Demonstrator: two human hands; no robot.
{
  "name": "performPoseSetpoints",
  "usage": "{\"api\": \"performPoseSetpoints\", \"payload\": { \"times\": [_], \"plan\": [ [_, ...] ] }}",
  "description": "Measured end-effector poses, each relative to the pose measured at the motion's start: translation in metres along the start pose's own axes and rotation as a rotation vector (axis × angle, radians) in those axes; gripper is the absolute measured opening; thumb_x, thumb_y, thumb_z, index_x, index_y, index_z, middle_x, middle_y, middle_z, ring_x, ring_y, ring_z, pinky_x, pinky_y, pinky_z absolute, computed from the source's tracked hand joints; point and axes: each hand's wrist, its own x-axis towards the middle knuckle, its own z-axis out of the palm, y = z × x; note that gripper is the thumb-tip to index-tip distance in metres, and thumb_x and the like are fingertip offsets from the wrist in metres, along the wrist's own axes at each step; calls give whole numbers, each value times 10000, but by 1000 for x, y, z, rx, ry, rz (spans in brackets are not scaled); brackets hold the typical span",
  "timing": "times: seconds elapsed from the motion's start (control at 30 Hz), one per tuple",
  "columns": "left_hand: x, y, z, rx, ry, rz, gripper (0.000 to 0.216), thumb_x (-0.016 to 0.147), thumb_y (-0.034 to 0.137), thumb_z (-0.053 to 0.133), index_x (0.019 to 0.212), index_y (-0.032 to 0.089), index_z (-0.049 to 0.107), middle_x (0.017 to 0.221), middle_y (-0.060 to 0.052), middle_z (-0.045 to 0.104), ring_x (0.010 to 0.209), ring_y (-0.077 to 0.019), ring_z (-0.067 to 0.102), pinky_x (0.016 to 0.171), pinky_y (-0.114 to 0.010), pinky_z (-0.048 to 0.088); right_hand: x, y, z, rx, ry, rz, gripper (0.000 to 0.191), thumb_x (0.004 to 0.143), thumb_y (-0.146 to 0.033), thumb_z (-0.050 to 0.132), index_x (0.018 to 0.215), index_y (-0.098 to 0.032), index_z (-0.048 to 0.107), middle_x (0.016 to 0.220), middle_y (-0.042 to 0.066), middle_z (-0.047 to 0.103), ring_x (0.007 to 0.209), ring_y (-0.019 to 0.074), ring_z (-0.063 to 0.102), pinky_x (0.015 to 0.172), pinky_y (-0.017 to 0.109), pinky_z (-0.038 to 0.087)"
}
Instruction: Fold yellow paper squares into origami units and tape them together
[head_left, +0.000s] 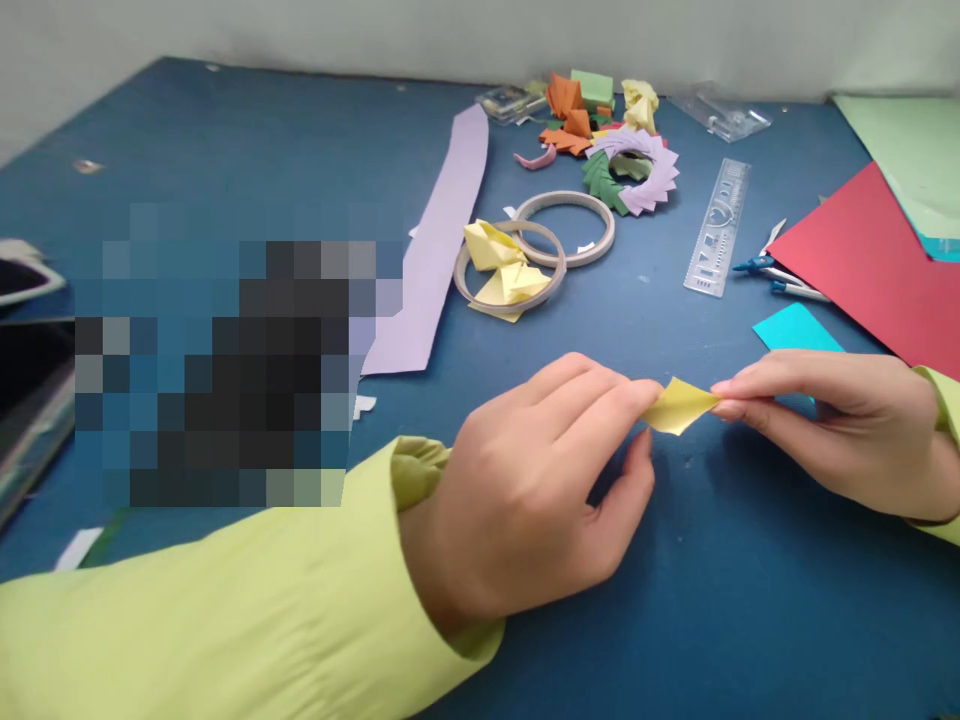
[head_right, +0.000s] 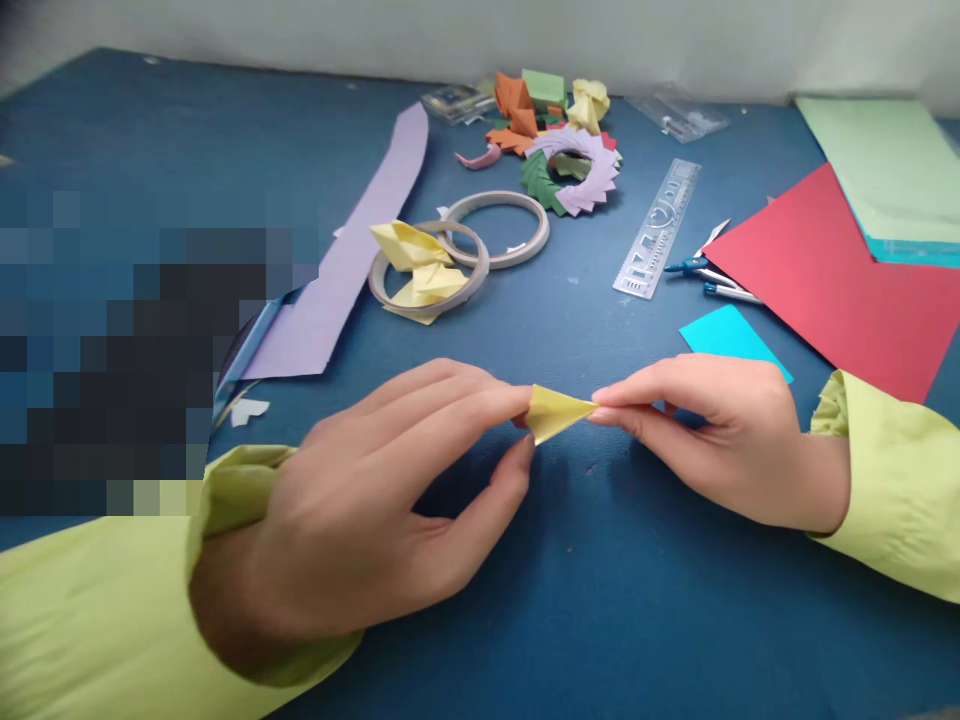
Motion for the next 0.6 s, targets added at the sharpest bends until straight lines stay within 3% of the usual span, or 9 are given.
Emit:
{"api": "performPoseSetpoints", "payload": {
  "times": [0.13, 0.27, 0.6],
  "plan": [
    [0, -2, 0, 107, 5, 89, 155, 792, 104, 590, 946, 89, 581, 796, -103, 669, 730, -210, 577, 687, -346, 523, 1, 1, 1, -32, 30, 75, 27, 815, -207, 662, 830, -194, 679, 721, -13, 714, 573, 90, 631, 515, 189, 495],
    [1, -3, 0, 89, 6, 73, 90, 817, 110, 593, 906, 98, 594, 787, -86, 669, 724, -188, 577, 687, -318, 518, 1, 2, 0, -23, 30, 118, 48, 823, -235, 651, 832, -203, 686, 703, -15, 713, 565, 108, 642, 484, 204, 498],
    [1, -3, 0, 90, -25, 77, 72, 836, 78, 551, 842, 115, 612, 761, -59, 662, 716, -178, 577, 675, -309, 506, 1, 1, -1, -109, -21, -7, 62, 843, -167, 613, 862, -219, 642, 769, -17, 710, 616, 105, 644, 581, 209, 524]
  ]
}}
